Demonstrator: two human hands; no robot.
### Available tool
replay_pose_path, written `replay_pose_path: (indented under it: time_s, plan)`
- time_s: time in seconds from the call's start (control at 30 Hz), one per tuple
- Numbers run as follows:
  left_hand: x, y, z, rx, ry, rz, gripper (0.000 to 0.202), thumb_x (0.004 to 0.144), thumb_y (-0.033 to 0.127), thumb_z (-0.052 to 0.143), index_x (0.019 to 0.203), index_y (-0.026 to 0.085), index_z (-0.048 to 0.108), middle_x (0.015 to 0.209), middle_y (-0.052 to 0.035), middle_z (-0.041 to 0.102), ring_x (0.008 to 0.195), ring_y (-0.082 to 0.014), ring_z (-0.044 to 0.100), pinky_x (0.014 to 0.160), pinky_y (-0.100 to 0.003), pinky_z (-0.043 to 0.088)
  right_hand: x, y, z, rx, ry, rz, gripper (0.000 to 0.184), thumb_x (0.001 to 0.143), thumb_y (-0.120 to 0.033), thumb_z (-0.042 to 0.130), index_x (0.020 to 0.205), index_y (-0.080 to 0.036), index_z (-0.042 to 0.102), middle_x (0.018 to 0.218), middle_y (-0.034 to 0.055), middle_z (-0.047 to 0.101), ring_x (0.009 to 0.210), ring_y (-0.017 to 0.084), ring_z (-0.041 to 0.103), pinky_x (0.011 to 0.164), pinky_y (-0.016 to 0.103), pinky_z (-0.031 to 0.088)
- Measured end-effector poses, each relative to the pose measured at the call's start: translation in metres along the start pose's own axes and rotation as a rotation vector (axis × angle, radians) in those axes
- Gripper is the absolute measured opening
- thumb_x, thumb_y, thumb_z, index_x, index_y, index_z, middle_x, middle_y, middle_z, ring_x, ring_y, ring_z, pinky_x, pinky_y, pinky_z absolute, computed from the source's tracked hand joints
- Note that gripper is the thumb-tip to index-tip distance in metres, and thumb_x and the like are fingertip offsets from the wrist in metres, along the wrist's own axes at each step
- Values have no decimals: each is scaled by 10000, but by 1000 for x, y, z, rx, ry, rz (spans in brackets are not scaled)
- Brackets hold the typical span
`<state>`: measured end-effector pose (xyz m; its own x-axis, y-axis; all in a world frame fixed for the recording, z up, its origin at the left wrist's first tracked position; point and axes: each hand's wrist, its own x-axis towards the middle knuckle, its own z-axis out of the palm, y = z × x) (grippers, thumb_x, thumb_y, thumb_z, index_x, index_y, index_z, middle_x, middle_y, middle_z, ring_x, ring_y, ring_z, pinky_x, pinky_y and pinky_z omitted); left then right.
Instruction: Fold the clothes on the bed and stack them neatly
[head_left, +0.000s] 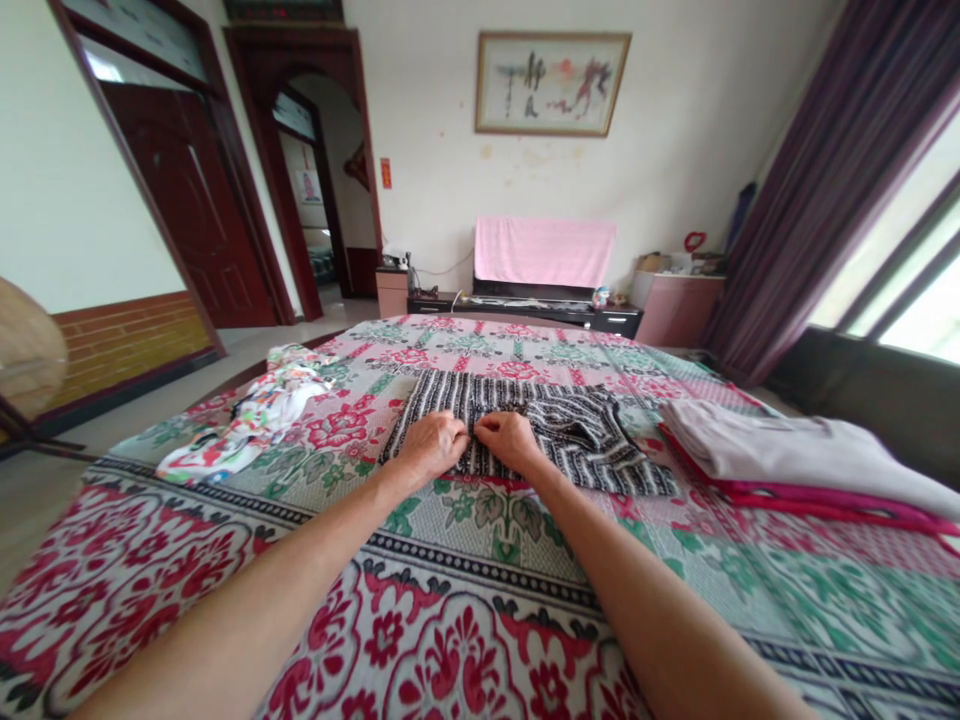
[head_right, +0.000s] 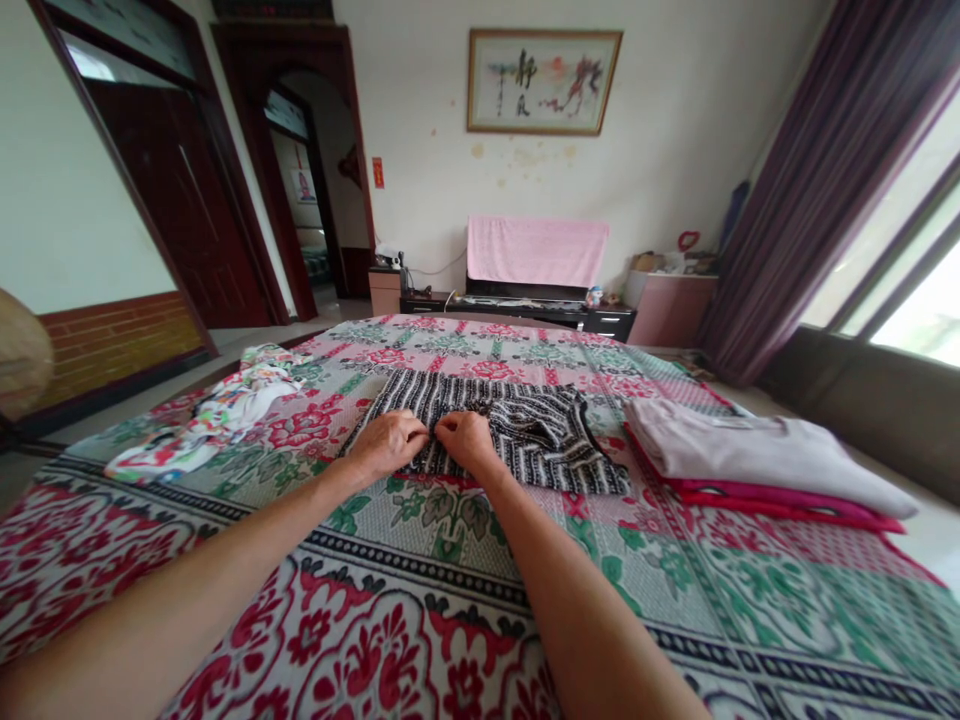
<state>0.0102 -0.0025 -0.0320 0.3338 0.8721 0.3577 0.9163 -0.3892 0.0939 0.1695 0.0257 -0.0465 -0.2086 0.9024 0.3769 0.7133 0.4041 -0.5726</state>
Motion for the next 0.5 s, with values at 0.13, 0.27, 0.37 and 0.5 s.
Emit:
replay_pose_path:
  time_s: [0.13,0.27,0.37,0.5]
  plan:
    - [-2,-2,-1,-3,-55,34,354,866,305,395,782,209,725,811,-62,645,805,-173,602,748,-272,435,0,1,-1,-7,9,6,211,776,-242,539,758,-208,747,782,-1,733,746,152,650,715,216,450]
    - [0,-9,-5,-52,-128,77,347,827,234,407,909,230,745,911,-53,676,871,-174,614,817,-262,441,-1,1,0,0,47,18,225,766,-189,531,853,-209,738,823,5,732,766,157,654,754,233,466]
    - [4,-17,-7,-120,-194,80,394,811,195,407,1052,247,714,1006,-31,683,936,-163,613,866,-239,432,-2,1,1,29,55,-31,266,765,-155,514,924,-208,721,831,0,724,742,142,646,759,233,477]
    - [6,-20,-11,-136,-225,91,371,827,254,434,1080,230,705,1000,-47,682,940,-171,612,852,-237,429,-4,1,1,3,17,-140,303,790,-133,489,973,-220,714,919,12,716,832,139,642,823,229,466]
